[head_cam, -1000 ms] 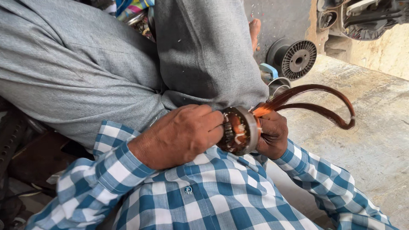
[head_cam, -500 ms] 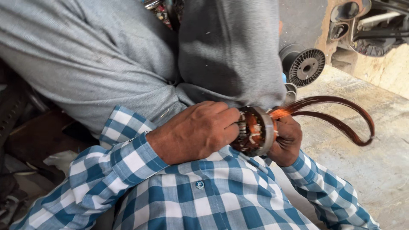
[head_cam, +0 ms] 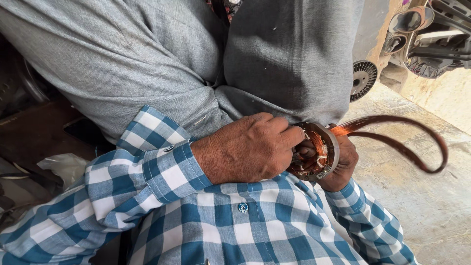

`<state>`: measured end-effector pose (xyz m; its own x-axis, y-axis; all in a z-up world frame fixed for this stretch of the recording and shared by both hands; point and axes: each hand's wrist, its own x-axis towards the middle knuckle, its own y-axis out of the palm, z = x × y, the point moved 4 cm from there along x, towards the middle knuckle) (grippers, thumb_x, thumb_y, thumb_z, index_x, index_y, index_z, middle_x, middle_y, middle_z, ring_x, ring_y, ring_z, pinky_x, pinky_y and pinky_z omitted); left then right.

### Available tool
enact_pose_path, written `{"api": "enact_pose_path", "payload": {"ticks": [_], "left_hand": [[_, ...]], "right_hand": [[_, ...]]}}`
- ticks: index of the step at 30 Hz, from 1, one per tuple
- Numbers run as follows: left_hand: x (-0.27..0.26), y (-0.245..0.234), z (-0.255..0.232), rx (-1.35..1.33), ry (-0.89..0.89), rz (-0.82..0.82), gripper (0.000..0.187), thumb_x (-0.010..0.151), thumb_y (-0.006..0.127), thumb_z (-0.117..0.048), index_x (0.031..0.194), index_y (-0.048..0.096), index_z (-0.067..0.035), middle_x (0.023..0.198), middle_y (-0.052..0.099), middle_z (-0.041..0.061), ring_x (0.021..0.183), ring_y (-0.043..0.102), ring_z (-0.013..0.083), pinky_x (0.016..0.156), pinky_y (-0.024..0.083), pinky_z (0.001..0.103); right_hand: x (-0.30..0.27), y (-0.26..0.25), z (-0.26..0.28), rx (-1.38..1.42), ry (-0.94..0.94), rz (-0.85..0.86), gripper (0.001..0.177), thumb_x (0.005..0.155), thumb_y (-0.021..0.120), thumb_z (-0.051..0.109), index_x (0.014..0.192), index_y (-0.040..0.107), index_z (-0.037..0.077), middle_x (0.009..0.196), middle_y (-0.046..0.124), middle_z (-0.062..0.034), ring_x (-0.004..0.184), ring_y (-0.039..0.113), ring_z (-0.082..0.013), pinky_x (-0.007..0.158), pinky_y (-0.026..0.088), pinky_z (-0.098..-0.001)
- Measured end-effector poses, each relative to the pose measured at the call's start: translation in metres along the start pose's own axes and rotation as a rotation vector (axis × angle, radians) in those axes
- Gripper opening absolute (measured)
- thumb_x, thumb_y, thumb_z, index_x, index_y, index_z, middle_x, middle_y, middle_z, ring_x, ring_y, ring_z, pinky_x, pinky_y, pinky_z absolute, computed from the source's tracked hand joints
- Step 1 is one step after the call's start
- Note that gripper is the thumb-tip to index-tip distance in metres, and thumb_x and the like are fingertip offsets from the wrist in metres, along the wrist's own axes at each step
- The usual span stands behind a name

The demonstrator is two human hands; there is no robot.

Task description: The person sits cross-legged on the floor and uses orange-handled scissors to cut a strip of yellow insulating tape. They then wrap the tape around the copper windings of a motor stator held in their hands.

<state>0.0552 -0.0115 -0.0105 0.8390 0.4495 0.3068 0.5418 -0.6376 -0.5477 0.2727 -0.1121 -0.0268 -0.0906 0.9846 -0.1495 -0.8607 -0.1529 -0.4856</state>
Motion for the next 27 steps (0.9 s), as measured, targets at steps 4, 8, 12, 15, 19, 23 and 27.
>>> {"api": "enact_pose_path", "payload": {"ticks": [4, 8, 12, 15, 19, 23, 27], "left_hand": [[0.000, 0.000, 0.000, -0.014, 0.001, -0.025, 0.021, 0.090, 0.072, -0.012, 0.083, 0.070, 0.008, 0.094, 0.068, 0.019, 0.082, 0.070, 0.0221, 0.066, 0.062, 0.036], [0.007, -0.005, -0.002, -0.001, -0.010, -0.030, 0.026, 0.088, 0.072, -0.014, 0.086, 0.070, 0.012, 0.093, 0.068, 0.020, 0.079, 0.069, 0.0221, 0.065, 0.062, 0.037], [0.003, -0.012, -0.001, -0.041, -0.008, 0.053, 0.021, 0.085, 0.070, -0.014, 0.083, 0.070, 0.007, 0.090, 0.067, 0.018, 0.076, 0.067, 0.0195, 0.067, 0.062, 0.034], [0.002, -0.014, 0.003, -0.202, -0.040, 0.061, 0.020, 0.093, 0.068, -0.011, 0.078, 0.070, 0.002, 0.084, 0.065, 0.016, 0.075, 0.066, 0.0177, 0.067, 0.060, 0.035], [0.004, -0.010, 0.003, -0.166, -0.031, 0.065, 0.019, 0.092, 0.067, -0.012, 0.077, 0.070, 0.000, 0.080, 0.065, 0.013, 0.074, 0.065, 0.0174, 0.066, 0.060, 0.035], [0.004, -0.005, 0.005, -0.161, -0.026, 0.040, 0.023, 0.091, 0.068, -0.014, 0.075, 0.070, 0.002, 0.080, 0.065, 0.014, 0.072, 0.066, 0.0189, 0.065, 0.060, 0.036], [0.006, -0.002, 0.006, -0.161, -0.029, 0.058, 0.024, 0.094, 0.067, -0.013, 0.078, 0.069, 0.005, 0.078, 0.065, 0.015, 0.072, 0.067, 0.0185, 0.065, 0.061, 0.036]], "right_hand": [[-0.006, -0.002, -0.004, -0.048, 0.041, -0.007, 0.025, 0.081, 0.088, 0.015, 0.103, 0.077, 0.013, 0.103, 0.076, -0.0052, 0.096, 0.073, -0.0144, 0.082, 0.060, -0.0260], [-0.005, -0.007, -0.001, -0.095, 0.096, 0.007, 0.021, 0.081, 0.087, 0.014, 0.100, 0.077, 0.012, 0.095, 0.076, -0.0040, 0.087, 0.072, -0.0125, 0.074, 0.058, -0.0247], [0.000, -0.011, 0.006, -0.047, 0.100, 0.058, 0.021, 0.085, 0.084, 0.016, 0.104, 0.077, 0.009, 0.099, 0.076, -0.0071, 0.090, 0.075, -0.0146, 0.081, 0.060, -0.0284], [0.000, -0.012, 0.010, -0.074, 0.065, 0.074, 0.020, 0.086, 0.084, 0.016, 0.103, 0.077, 0.009, 0.103, 0.076, -0.0090, 0.095, 0.075, -0.0169, 0.085, 0.061, -0.0297], [0.000, -0.014, 0.011, -0.091, 0.114, 0.072, 0.025, 0.083, 0.086, 0.019, 0.104, 0.077, 0.008, 0.100, 0.076, -0.0080, 0.092, 0.074, -0.0171, 0.083, 0.060, -0.0290], [0.003, -0.017, 0.015, -0.155, 0.033, 0.093, 0.027, 0.083, 0.086, 0.021, 0.104, 0.076, 0.008, 0.101, 0.074, -0.0062, 0.087, 0.071, -0.0163, 0.080, 0.056, -0.0279], [0.006, -0.015, 0.018, -0.162, -0.028, 0.050, 0.039, 0.077, 0.087, 0.021, 0.109, 0.072, 0.003, 0.103, 0.069, -0.0075, 0.093, 0.066, -0.0186, 0.079, 0.053, -0.0305]]}}
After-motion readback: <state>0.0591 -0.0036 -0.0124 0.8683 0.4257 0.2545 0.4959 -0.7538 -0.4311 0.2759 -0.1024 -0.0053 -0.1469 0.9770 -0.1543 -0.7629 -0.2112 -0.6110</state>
